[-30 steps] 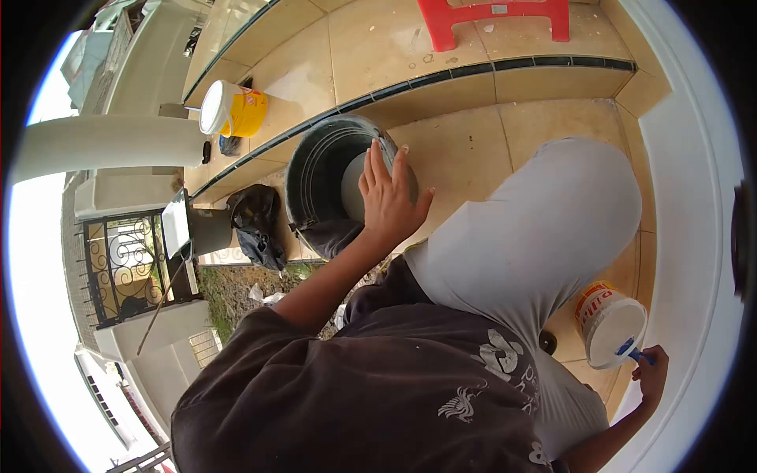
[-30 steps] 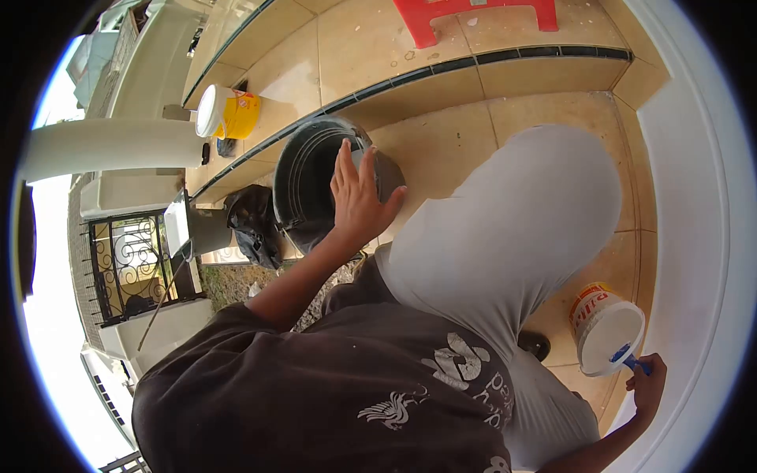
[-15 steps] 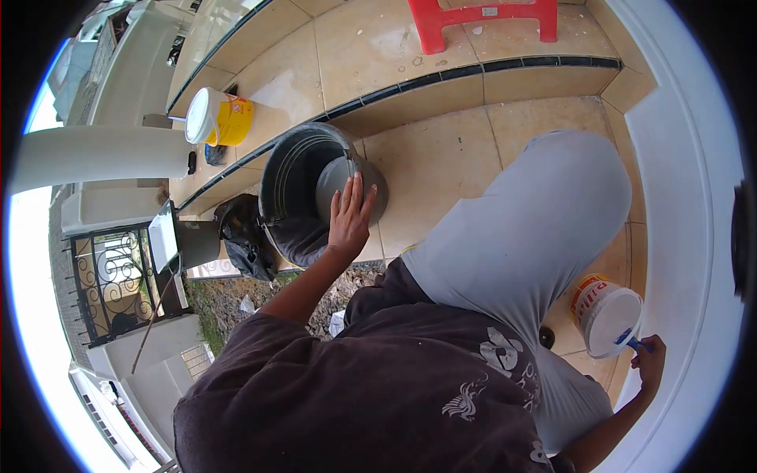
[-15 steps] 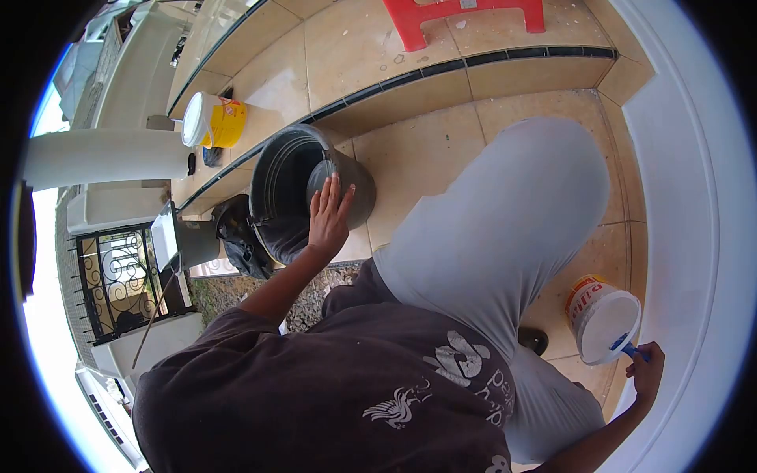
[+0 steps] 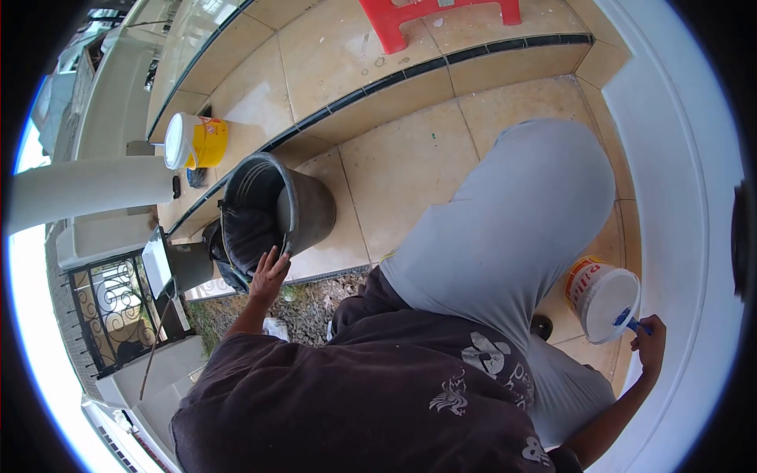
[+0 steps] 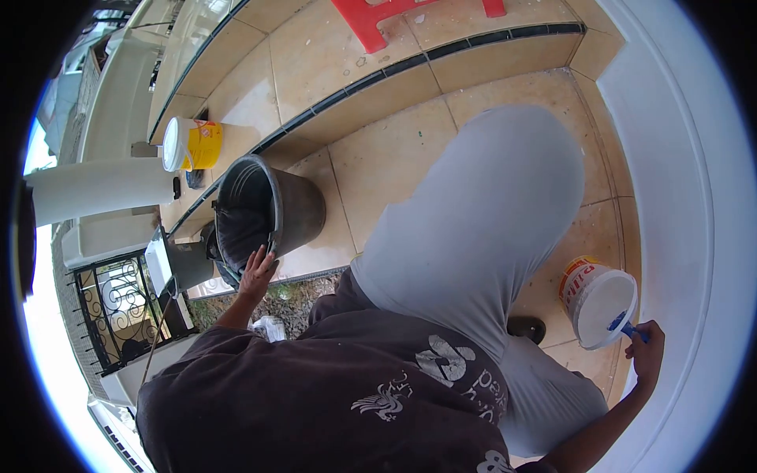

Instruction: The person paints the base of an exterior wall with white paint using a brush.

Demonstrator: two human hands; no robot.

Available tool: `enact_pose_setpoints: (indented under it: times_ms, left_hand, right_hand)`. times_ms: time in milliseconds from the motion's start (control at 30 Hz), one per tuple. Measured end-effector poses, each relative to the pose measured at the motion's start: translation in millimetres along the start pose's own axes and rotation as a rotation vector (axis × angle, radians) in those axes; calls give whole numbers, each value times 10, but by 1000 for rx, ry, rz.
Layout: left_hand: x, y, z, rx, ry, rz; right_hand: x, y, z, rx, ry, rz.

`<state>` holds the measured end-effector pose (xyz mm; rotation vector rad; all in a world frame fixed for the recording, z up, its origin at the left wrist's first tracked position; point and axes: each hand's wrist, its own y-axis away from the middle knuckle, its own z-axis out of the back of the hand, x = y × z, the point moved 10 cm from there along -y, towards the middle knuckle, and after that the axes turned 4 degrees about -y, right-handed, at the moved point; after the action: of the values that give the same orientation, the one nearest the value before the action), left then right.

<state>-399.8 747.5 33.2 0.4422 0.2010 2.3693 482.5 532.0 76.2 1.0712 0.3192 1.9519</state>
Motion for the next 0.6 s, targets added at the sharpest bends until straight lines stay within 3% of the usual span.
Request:
enact_pose_setpoints:
  times_ms: [167,267,333,467,600]
  left_hand:
    - [-48,136,2,55,-37,32]
    - [-188,-204,459,-6,114,159]
    - [-131,-548,649,-162,131,216]
    - [27,-1090,747,-370,159,510]
    - [178,-1020,566,-387,97,482]
  right_hand:
    - [48,4,-19,-1,-11,4]
    - [99,11,-60,12,-38,-22]
    - [159,6,-84,16,-16,-36]
    - [175,-31,-130,17,-26,-39]
    - [107,-36,-71,-3,4,-61]
